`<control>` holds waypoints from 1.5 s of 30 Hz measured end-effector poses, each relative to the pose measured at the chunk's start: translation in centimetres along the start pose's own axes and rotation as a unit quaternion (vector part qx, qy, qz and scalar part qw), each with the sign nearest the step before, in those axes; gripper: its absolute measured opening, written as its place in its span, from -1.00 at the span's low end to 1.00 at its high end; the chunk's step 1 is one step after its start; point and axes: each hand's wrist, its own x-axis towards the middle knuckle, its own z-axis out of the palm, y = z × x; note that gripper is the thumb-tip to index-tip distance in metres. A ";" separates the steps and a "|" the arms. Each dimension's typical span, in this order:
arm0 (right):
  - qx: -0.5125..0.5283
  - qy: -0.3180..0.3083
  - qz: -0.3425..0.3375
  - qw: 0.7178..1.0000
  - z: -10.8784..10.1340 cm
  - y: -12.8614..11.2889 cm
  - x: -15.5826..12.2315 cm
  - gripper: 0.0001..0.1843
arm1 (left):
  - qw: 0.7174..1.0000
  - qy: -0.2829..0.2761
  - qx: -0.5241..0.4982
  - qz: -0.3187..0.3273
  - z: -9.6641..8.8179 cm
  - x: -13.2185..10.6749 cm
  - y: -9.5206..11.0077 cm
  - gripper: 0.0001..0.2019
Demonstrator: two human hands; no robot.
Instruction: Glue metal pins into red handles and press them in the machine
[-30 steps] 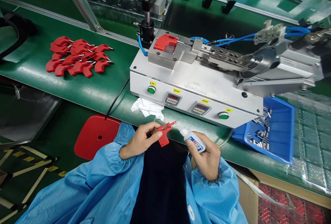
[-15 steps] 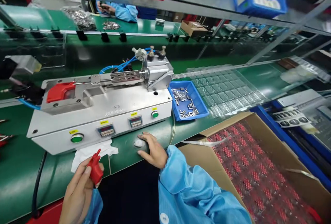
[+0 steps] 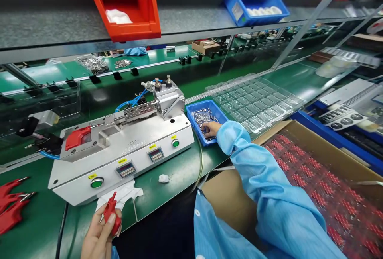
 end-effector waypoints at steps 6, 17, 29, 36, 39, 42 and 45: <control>0.046 0.066 0.002 0.997 0.3 2.8 0.7 -0.87 | 0.999 0.024 0.019 0.020 -0.7 -0.6 -0.3 -0.29; 0.435 0.117 -0.198 0.870 -4.2 -2.8 -4.2 -0.36 | 0.999 0.049 0.008 0.023 -2.2 0.7 -1.4 -0.20; 0.343 0.148 -0.442 0.816 -6.4 -21.3 -1.2 -0.78 | 0.992 -0.031 0.013 0.123 -0.4 2.2 0.1 -0.37; 0.075 0.221 -0.407 0.883 -5.7 -32.8 5.9 -0.84 | 0.984 -0.029 0.022 0.173 -0.4 2.7 0.3 -0.44; 0.009 0.216 -0.382 0.899 -5.4 -34.1 6.3 -0.85 | 0.986 -0.022 0.020 0.164 -1.2 2.6 -0.4 -0.42; -0.045 0.202 -0.383 0.900 -5.5 -34.2 5.8 -0.83 | 0.988 -0.016 0.017 0.150 -2.1 2.4 -1.1 -0.41; -0.100 0.188 -0.390 0.896 -5.9 -34.3 5.0 -0.77 | 0.989 -0.020 0.016 0.145 -2.5 2.4 -1.3 -0.42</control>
